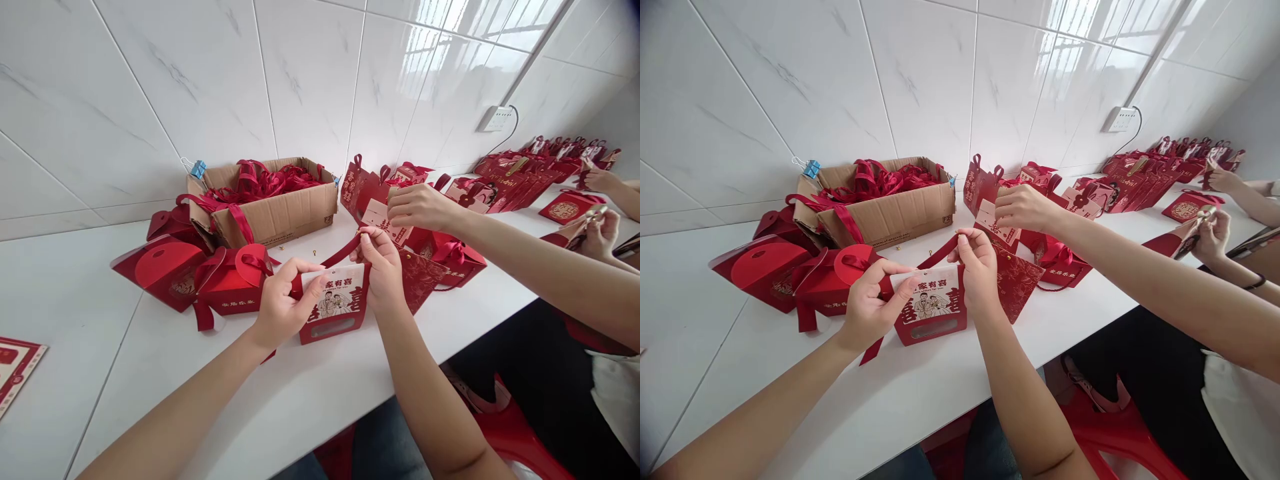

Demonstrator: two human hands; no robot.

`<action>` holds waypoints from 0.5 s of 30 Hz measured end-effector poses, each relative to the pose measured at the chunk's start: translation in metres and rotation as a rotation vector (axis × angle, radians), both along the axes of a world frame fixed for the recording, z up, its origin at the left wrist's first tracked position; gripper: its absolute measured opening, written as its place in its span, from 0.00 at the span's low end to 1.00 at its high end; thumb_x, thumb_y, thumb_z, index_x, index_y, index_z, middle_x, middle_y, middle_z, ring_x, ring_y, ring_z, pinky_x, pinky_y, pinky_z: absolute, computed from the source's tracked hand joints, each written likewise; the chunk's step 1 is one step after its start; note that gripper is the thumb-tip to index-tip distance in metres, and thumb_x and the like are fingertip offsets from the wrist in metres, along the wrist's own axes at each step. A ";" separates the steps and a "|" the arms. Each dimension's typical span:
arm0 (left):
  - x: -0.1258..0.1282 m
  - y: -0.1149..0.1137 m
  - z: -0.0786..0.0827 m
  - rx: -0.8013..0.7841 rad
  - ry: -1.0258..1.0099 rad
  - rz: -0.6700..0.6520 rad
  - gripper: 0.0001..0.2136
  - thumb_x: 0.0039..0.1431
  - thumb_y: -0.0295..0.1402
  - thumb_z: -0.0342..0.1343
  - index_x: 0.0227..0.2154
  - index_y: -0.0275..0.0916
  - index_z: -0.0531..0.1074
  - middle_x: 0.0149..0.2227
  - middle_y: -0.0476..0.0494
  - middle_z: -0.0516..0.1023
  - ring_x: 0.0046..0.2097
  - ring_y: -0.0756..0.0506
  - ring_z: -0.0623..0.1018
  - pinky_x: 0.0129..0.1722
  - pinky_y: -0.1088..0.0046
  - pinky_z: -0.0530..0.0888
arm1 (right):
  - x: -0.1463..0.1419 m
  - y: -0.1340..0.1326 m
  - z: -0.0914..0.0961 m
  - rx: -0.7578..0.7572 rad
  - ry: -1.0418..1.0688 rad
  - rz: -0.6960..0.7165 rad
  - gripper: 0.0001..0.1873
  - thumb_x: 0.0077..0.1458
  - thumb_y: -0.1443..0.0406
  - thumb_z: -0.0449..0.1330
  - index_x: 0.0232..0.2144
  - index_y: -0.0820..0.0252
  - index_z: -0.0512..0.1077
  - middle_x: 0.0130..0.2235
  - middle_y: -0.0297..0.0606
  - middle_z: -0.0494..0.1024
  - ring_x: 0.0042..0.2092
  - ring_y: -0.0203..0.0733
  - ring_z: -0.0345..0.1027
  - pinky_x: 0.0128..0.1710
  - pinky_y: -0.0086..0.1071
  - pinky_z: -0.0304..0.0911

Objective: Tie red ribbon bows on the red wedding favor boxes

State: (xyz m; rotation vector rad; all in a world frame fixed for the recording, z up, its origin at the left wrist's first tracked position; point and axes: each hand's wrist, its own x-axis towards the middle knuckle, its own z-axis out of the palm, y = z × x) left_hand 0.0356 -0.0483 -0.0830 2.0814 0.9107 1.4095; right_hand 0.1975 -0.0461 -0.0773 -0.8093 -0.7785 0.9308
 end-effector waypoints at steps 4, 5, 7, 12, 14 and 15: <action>0.000 0.000 0.000 0.018 0.015 -0.011 0.04 0.57 0.33 0.58 0.35 0.40 0.70 0.31 0.49 0.78 0.31 0.50 0.77 0.28 0.77 0.73 | 0.001 0.001 -0.002 0.011 -0.027 -0.017 0.08 0.53 0.60 0.60 0.35 0.56 0.68 0.27 0.26 0.66 0.25 0.28 0.63 0.26 0.24 0.60; 0.000 0.001 0.001 0.020 0.019 -0.012 0.04 0.57 0.32 0.58 0.35 0.40 0.69 0.31 0.49 0.78 0.31 0.50 0.77 0.29 0.77 0.73 | 0.001 0.002 -0.002 0.021 -0.042 -0.031 0.08 0.53 0.60 0.60 0.35 0.56 0.68 0.27 0.26 0.66 0.25 0.29 0.63 0.26 0.25 0.61; 0.000 0.001 0.001 0.033 0.023 -0.010 0.04 0.57 0.32 0.58 0.35 0.40 0.69 0.30 0.50 0.78 0.31 0.50 0.77 0.29 0.77 0.73 | 0.000 0.002 -0.002 0.058 -0.100 -0.095 0.07 0.55 0.60 0.59 0.36 0.56 0.68 0.27 0.27 0.66 0.26 0.29 0.63 0.27 0.26 0.62; 0.002 0.001 0.001 0.065 0.026 0.012 0.05 0.57 0.32 0.58 0.33 0.40 0.68 0.24 0.54 0.74 0.24 0.53 0.72 0.24 0.79 0.69 | -0.003 -0.020 -0.001 0.346 -0.489 -0.594 0.03 0.58 0.63 0.58 0.35 0.53 0.71 0.34 0.34 0.71 0.36 0.37 0.69 0.39 0.38 0.67; 0.003 0.000 0.001 0.062 0.018 0.011 0.05 0.57 0.33 0.58 0.32 0.40 0.67 0.21 0.56 0.71 0.20 0.54 0.68 0.21 0.79 0.66 | 0.002 -0.047 0.002 0.420 -0.567 -0.751 0.01 0.55 0.62 0.61 0.32 0.50 0.72 0.35 0.35 0.71 0.40 0.42 0.69 0.41 0.44 0.67; 0.003 -0.001 0.001 0.059 0.012 0.006 0.05 0.57 0.33 0.58 0.32 0.40 0.67 0.20 0.57 0.70 0.19 0.54 0.67 0.20 0.79 0.65 | 0.006 -0.063 0.003 0.372 -0.524 -0.750 0.03 0.53 0.60 0.64 0.30 0.49 0.72 0.35 0.35 0.71 0.40 0.44 0.69 0.40 0.45 0.67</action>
